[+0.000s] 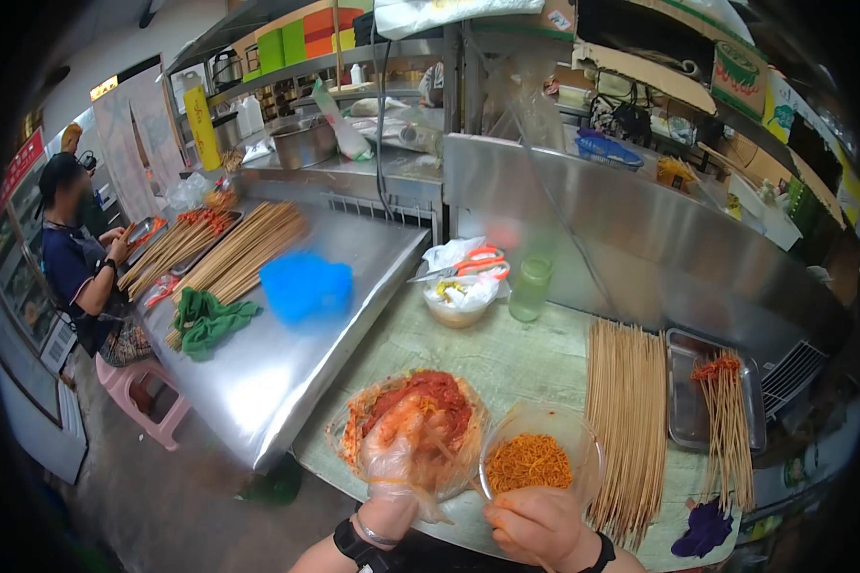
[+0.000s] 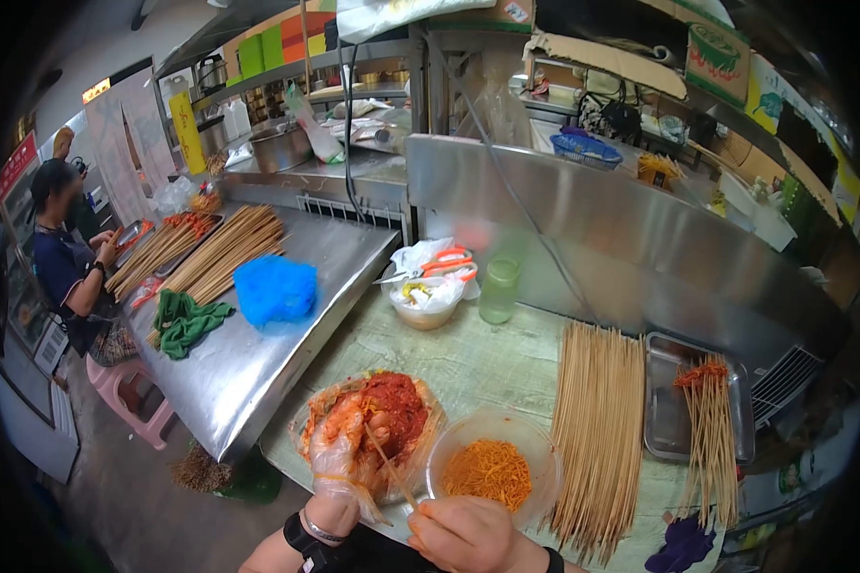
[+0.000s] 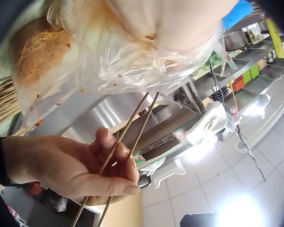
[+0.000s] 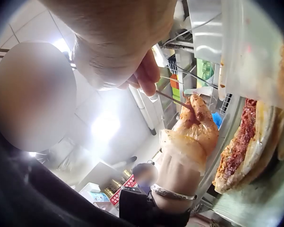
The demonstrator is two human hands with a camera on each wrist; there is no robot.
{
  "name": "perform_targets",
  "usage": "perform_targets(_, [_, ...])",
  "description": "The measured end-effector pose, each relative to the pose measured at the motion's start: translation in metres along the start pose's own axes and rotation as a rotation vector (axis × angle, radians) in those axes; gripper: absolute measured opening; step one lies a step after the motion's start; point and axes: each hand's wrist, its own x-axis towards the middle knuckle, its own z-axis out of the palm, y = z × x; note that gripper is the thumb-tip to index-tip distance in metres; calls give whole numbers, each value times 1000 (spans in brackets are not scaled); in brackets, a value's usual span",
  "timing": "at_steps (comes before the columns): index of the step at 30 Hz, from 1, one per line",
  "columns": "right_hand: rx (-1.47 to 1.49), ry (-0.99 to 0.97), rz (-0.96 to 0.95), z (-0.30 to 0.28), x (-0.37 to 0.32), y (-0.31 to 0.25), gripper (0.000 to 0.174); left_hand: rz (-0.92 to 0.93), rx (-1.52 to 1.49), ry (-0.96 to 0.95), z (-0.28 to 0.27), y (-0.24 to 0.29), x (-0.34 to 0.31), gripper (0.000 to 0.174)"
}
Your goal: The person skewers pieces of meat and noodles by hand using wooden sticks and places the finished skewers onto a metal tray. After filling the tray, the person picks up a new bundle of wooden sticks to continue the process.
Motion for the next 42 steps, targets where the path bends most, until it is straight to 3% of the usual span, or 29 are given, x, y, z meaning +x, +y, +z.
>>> perform_targets(2, [-15, 78, -49, 2, 8, -4, 18, -14, -6, 1, 0, 2, 2, 28])
perform_targets(10, [-24, 71, -3, 13, 6, -5, 18, 335, 193, -33, -14, -6, 21, 25])
perform_targets(16, [-45, 33, -12, 34, -6, 16, 15, 296, 293, -51, -19, -11, 10, 22])
perform_targets(19, [3, 42, 126, 25, -2, 16, 22, 306, 313, -42, -15, -10, 11, 21])
perform_targets(21, [242, -19, 436, 6, -12, 17, 13, 380, 302, -18, -24, 2, 23, 24])
perform_targets(24, [737, 310, 1017, -16, -36, 14, 11, 343, 276, -72, -44, 5, 33, 30])
perform_targets(26, [763, 474, 1053, -36, -55, 16, 13, 534, 701, -140, -36, 8, 24, 36])
perform_targets(28, [741, 725, 1036, -61, -81, 29, 16, 328, 483, -102, -26, 3, 9, 38])
perform_targets(31, [601, 1091, 951, -107, -113, 43, 22, 306, 690, -82, -55, -12, 11, 39])
perform_targets(32, [507, 1151, 915, -122, -122, 56, 24, 285, 750, -79, -63, -15, 13, 39])
perform_targets(36, [297, 1297, 881, -191, -167, 107, 34, 499, 841, -170, -55, -18, 11, 36])
perform_targets(37, [262, 1349, 875, -206, -177, 123, 36, 434, 839, -181, -68, -19, 16, 36])
perform_targets(42, [185, 1478, 937, -251, -213, 179, 41, 498, 808, -174, -67, -23, 12, 37])
